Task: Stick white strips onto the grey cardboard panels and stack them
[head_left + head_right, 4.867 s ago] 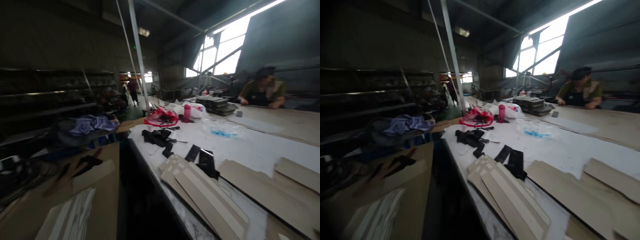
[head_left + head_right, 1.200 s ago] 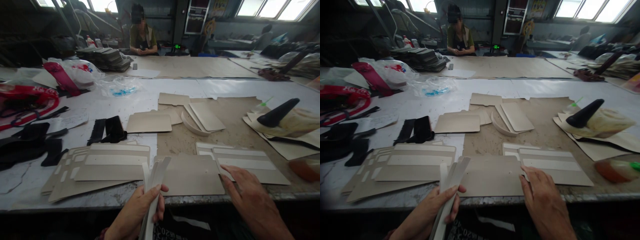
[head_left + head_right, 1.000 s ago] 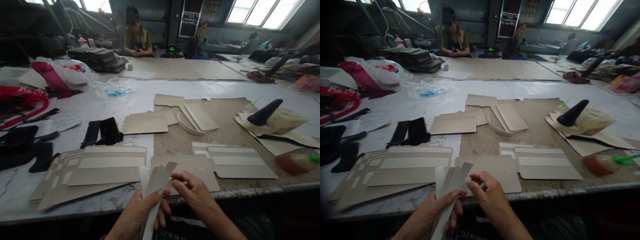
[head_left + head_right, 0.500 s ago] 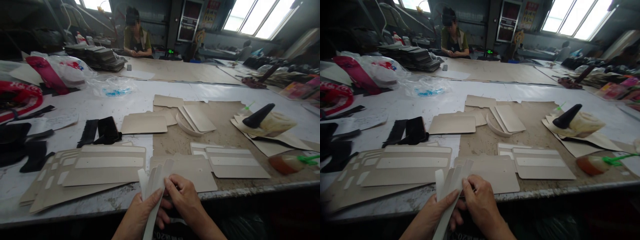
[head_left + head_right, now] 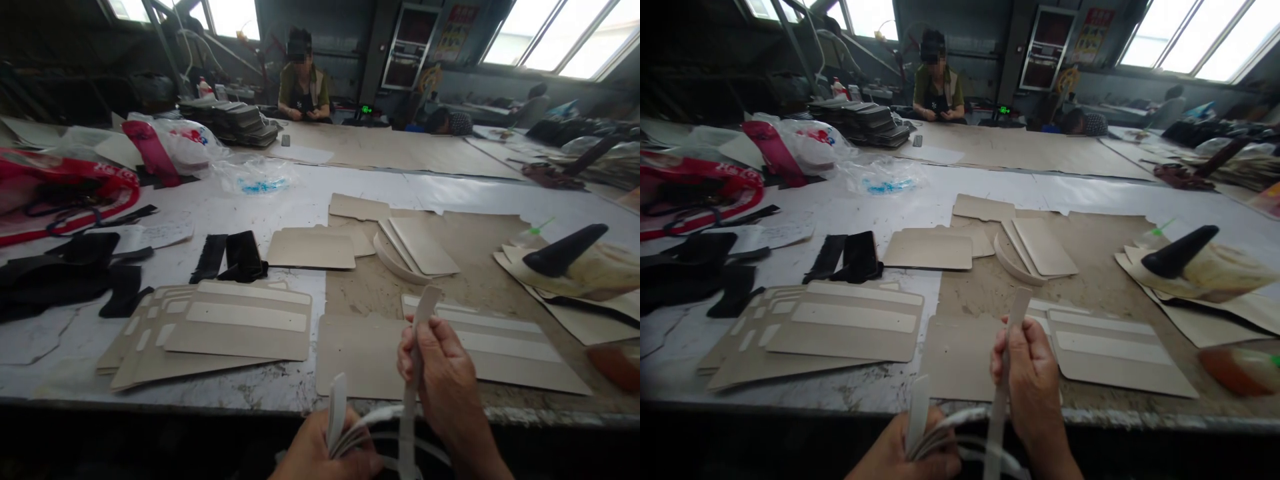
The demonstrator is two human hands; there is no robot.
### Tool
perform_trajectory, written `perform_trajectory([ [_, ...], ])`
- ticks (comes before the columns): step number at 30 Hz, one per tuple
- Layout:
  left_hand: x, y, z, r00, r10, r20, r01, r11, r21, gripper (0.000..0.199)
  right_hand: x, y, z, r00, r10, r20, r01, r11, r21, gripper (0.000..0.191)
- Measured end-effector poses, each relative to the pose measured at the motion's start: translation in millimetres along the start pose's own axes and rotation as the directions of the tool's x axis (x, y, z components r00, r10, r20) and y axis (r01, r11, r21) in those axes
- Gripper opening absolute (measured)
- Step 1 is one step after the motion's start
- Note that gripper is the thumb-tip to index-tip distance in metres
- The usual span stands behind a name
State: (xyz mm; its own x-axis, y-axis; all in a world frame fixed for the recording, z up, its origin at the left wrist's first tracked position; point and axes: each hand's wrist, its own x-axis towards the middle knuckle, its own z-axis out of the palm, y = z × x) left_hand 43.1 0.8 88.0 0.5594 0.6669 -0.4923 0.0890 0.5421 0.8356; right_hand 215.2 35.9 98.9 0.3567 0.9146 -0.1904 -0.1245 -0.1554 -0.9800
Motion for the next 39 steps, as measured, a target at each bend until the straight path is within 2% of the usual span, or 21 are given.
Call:
perform_trajectory([
  [2, -6, 6, -8.8, 0.995, 0.101, -0.013, -0.092, 0.952, 0.291, 0.004, 11, -12, -14, 0.995, -0.089, 0.043, 0.098, 0.946, -0.31, 0.029],
  [3, -8, 8, -14.1, 0.987, 0.157, -0.02, -0.13, 0.877, 0.462, 0.007, 15, -16, -19, 0.988, -0.121, 0.092, 0.15, 0.869, -0.472, 0.03],
  [5, -8, 9, -23.7, 0.961, 0.271, -0.055, -0.145, 0.664, 0.734, 0.019, 22, -22, -24, 0.967, -0.136, 0.215, 0.249, 0.679, -0.69, 0.034],
  [7, 0, 3, -30.1, 0.914, 0.398, -0.08, -0.115, 0.443, 0.889, 0.026, 25, -22, -18, 0.94, -0.092, 0.327, 0.321, 0.559, -0.765, 0.038],
  [9, 15, -7, -33.5, 0.824, 0.564, -0.051, -0.107, 0.243, 0.964, 0.034, 28, -19, -5, 0.916, -0.033, 0.401, 0.363, 0.5, -0.787, 0.036],
  [12, 39, -21, -37.4, 0.619, 0.783, 0.07, -0.108, -0.004, 0.994, 0.04, 35, -11, 18, 0.884, 0.019, 0.466, 0.409, 0.45, -0.794, 0.026],
  [13, 44, -23, -39.0, 0.589, 0.801, 0.105, -0.102, -0.054, 0.993, 0.041, 39, -8, 24, 0.87, 0.042, 0.492, 0.422, 0.455, -0.784, 0.023],
  [14, 48, -23, -40.9, 0.593, 0.795, 0.125, -0.095, -0.085, 0.992, 0.042, 43, -5, 29, 0.852, 0.071, 0.519, 0.43, 0.472, -0.77, 0.021],
  [17, 53, -19, -47.3, 0.666, 0.731, 0.147, -0.085, -0.121, 0.989, 0.042, 53, 3, 38, 0.806, 0.162, 0.569, 0.422, 0.517, -0.745, 0.02],
  [19, 54, -18, -50.9, 0.651, 0.74, 0.167, -0.084, -0.149, 0.985, 0.037, 57, 8, 41, 0.814, 0.188, 0.549, 0.415, 0.472, -0.778, 0.019],
  [22, 58, -24, -53.0, 0.637, 0.744, 0.202, -0.103, -0.177, 0.979, 0.031, 60, 12, 44, 0.844, 0.204, 0.497, 0.421, 0.323, -0.848, 0.02],
  [25, 62, -34, -52.0, 0.624, 0.765, 0.162, -0.087, -0.139, 0.987, 0.034, 60, 13, 47, 0.86, 0.208, 0.467, 0.425, 0.215, -0.879, 0.021],
  [28, 61, -39, -51.7, 0.648, 0.755, 0.103, -0.062, -0.083, 0.995, 0.036, 61, 15, 50, 0.866, 0.198, 0.459, 0.427, 0.184, -0.885, 0.021],
  [31, 58, -38, -52.8, 0.691, 0.709, 0.139, -0.082, -0.114, 0.99, 0.035, 62, 17, 51, 0.866, 0.199, 0.459, 0.433, 0.163, -0.887, 0.021],
  [35, 58, -33, -51.7, 0.692, 0.718, 0.076, -0.037, -0.07, 0.997, 0.035, 62, 18, 51, 0.867, 0.199, 0.458, 0.439, 0.133, -0.889, 0.022],
  [39, 59, -29, -50.1, 0.723, 0.686, 0.081, -0.071, -0.043, 0.997, 0.034, 62, 16, 51, 0.863, 0.206, 0.461, 0.446, 0.116, -0.887, 0.023],
])
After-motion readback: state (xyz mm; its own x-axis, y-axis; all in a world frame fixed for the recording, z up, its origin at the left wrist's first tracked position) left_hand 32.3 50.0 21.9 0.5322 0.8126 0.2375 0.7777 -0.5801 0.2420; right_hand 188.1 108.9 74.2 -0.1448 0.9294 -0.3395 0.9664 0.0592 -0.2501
